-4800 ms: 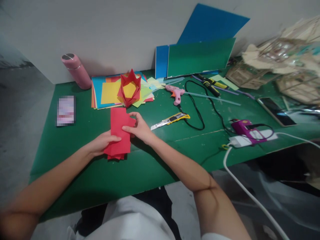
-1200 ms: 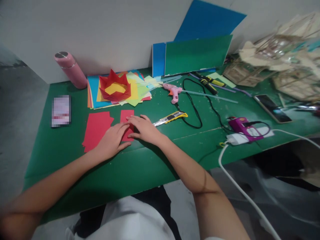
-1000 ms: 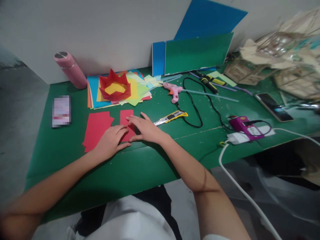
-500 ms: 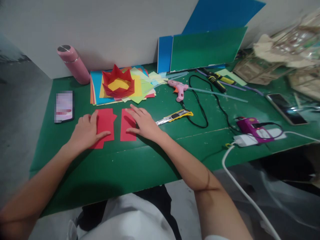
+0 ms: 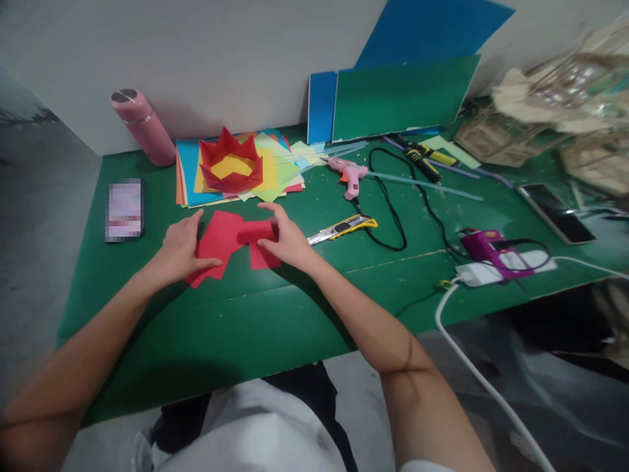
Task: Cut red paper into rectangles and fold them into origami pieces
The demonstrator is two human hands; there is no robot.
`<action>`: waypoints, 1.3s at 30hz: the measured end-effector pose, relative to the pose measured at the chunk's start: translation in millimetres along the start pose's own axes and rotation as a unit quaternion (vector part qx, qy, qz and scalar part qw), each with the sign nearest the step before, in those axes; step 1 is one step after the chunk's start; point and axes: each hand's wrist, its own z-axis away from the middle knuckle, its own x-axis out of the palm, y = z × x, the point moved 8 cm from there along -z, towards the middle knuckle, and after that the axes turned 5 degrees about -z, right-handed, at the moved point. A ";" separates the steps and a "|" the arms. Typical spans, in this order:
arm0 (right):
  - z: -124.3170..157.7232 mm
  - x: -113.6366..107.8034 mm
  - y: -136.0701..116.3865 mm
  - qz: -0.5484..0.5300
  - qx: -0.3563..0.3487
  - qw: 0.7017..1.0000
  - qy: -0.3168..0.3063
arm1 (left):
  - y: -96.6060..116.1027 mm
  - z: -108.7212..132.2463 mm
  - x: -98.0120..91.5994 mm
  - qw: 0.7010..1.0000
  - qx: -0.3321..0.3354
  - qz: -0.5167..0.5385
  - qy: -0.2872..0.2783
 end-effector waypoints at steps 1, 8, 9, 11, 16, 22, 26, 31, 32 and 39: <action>-0.8 -1.7 2.4 -0.021 0.007 1.000 0.012 | -0.2 -0.1 0.8 1.000 0.000 0.000 -0.003; 2.1 10.8 -2.5 -0.070 0.010 0.997 0.034 | 1.3 0.9 8.8 0.995 0.008 0.090 -0.031; 4.3 16.5 -5.3 -0.068 0.010 0.997 0.031 | 1.2 1.8 8.0 0.994 0.011 0.106 -0.018; 8.3 30.7 -10.3 -0.063 0.010 0.998 0.010 | 1.4 4.4 6.6 0.991 0.016 0.133 0.001; 8.4 47.8 -12.1 -0.087 0.021 0.996 0.017 | 1.1 10.7 3.7 0.983 -0.033 0.181 0.018; 2.1 43.0 -27.0 -0.042 -0.037 0.997 0.057 | 6.9 15.2 0.0 0.969 -0.030 0.243 0.039; 4.0 26.7 -37.7 0.093 -0.068 0.990 0.076 | 2.6 16.3 2.9 0.969 -0.042 0.243 0.025; 5.3 28.7 -21.3 0.238 -0.049 0.970 0.018 | 19.1 22.3 17.6 0.999 -0.023 0.048 0.003; 5.3 33.3 -17.8 0.241 -0.046 0.969 0.003 | 24.8 23.9 24.4 1.000 -0.014 0.025 -0.009; 2.6 59.8 -23.9 0.121 -0.084 0.989 -0.034 | 44.6 27.6 43.6 0.998 0.036 0.041 0.021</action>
